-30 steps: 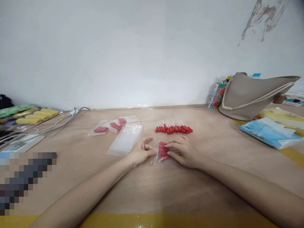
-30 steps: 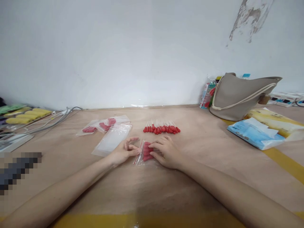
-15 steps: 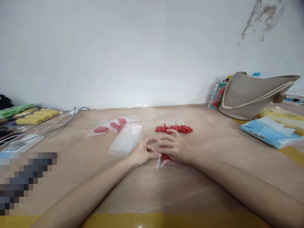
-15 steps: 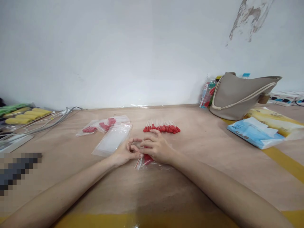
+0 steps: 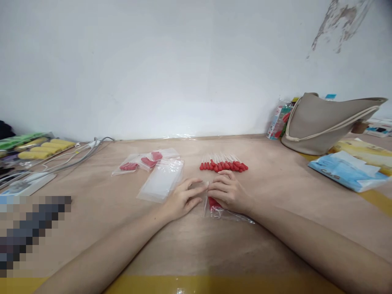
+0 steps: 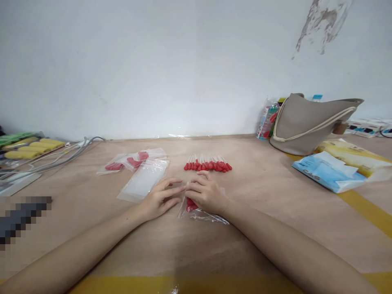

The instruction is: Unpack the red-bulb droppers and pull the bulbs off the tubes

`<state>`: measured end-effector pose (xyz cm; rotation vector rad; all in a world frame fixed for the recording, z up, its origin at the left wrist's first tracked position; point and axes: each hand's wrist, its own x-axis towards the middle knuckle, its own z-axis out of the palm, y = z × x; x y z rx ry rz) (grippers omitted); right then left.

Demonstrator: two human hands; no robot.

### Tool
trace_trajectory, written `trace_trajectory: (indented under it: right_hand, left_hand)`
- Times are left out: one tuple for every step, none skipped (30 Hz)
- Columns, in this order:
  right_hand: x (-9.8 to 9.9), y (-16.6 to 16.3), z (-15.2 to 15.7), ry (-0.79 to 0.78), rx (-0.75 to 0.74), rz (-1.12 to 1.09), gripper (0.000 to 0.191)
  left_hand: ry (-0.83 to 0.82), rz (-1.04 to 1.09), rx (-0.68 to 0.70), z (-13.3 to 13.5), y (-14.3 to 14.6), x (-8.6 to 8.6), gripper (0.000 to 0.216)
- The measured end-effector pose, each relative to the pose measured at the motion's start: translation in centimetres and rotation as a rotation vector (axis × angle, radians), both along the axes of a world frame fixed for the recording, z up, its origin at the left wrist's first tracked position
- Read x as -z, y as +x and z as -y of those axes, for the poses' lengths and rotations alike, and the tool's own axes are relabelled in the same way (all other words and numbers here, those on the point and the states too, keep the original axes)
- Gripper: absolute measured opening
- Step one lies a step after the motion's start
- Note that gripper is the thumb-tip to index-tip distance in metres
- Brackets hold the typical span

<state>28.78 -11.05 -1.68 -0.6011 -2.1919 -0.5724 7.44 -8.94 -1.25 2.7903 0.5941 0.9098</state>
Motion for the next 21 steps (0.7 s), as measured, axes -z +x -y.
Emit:
trace_trajectory:
  right_hand:
    - [0.0, 0.0, 0.0, 0.002, 0.004, -0.001, 0.012]
    - [0.0, -0.1, -0.1, 0.002, 0.006, 0.001, 0.013]
    - [0.0, -0.1, -0.1, 0.002, 0.005, 0.005, 0.013]
    - [0.0, -0.2, -0.1, 0.002, 0.004, 0.010, 0.013]
    - [0.0, -0.2, -0.1, 0.002, 0.004, 0.014, 0.014]
    - [0.0, -0.2, 0.0, -0.001, 0.006, 0.022, 0.014]
    - [0.0, -0.2, 0.0, -0.007, 0.009, 0.033, 0.015]
    - [-0.1, -0.2, 0.0, -0.017, 0.012, 0.050, 0.016]
    - [-0.1, -0.1, 0.0, -0.029, 0.014, 0.073, 0.017]
    - [-0.2, -0.1, 0.0, -0.042, 0.014, 0.100, 0.019]
    - [-0.2, 0.0, -0.1, -0.054, 0.014, 0.130, 0.020]
    - [-0.2, 0.0, -0.1, -0.062, 0.014, 0.155, 0.020]
    - [-0.3, 0.0, -0.2, -0.068, 0.013, 0.176, 0.021]
    - [-0.3, 0.1, -0.2, -0.074, 0.013, 0.194, 0.022]
    - [-0.3, 0.1, -0.3, -0.077, 0.010, 0.207, 0.022]
    - [-0.3, 0.1, -0.3, -0.081, 0.004, 0.218, 0.022]
    - [-0.3, 0.1, -0.4, -0.085, -0.006, 0.227, 0.022]
    - [-0.3, 0.2, -0.4, -0.091, -0.019, 0.236, 0.022]
    - [-0.4, 0.2, -0.4, -0.100, -0.031, 0.239, 0.021]
    - [-0.5, 0.3, -0.4, -0.110, -0.041, 0.233, 0.021]
    - [-0.6, 0.4, -0.4, -0.122, -0.046, 0.221, 0.020]
  left_hand:
    - [0.090, 0.010, 0.009, -0.1, 0.1, 0.0, 0.031]
    - [0.177, 0.021, 0.019, -0.3, 0.2, 0.1, 0.026]
    - [0.257, 0.023, 0.031, -0.5, 0.4, 0.1, 0.020]
    - [0.326, 0.013, 0.042, -0.6, 0.6, 0.1, 0.015]
    - [0.379, -0.006, 0.049, -0.7, 0.7, 0.1, 0.011]
    - [0.410, -0.040, 0.057, -0.8, 0.8, 0.1, 0.014]
    - [0.412, -0.088, 0.072, -0.9, 0.9, 0.0, 0.018]
    - [0.389, -0.144, 0.094, -0.9, 0.9, -0.1, 0.022]
    - [0.344, -0.199, 0.119, -1.0, 0.8, -0.2, 0.025]
    - [0.285, -0.242, 0.143, -1.0, 0.8, -0.3, 0.027]
    - [0.216, -0.270, 0.164, -1.1, 0.8, -0.5, 0.028]
    - [0.144, -0.278, 0.183, -1.1, 0.7, -0.6, 0.029]
    - [0.077, -0.265, 0.199, -1.1, 0.7, -0.7, 0.029]
    - [0.018, -0.245, 0.214, -1.1, 0.7, -0.8, 0.029]
    - [-0.029, -0.222, 0.228, -1.1, 0.7, -1.0, 0.029]
    - [-0.062, -0.207, 0.239, -1.1, 0.7, -1.1, 0.029]
    - [-0.082, -0.194, 0.245, -1.1, 0.6, -1.2, 0.029]
    - [-0.094, -0.188, 0.253, -1.1, 0.6, -1.2, 0.029]
    - [-0.109, -0.187, 0.264, -1.1, 0.5, -1.3, 0.029]
    - [-0.126, -0.188, 0.278, -1.1, 0.4, -1.4, 0.029]
    - [-0.145, -0.189, 0.288, -1.1, 0.3, -1.4, 0.028]
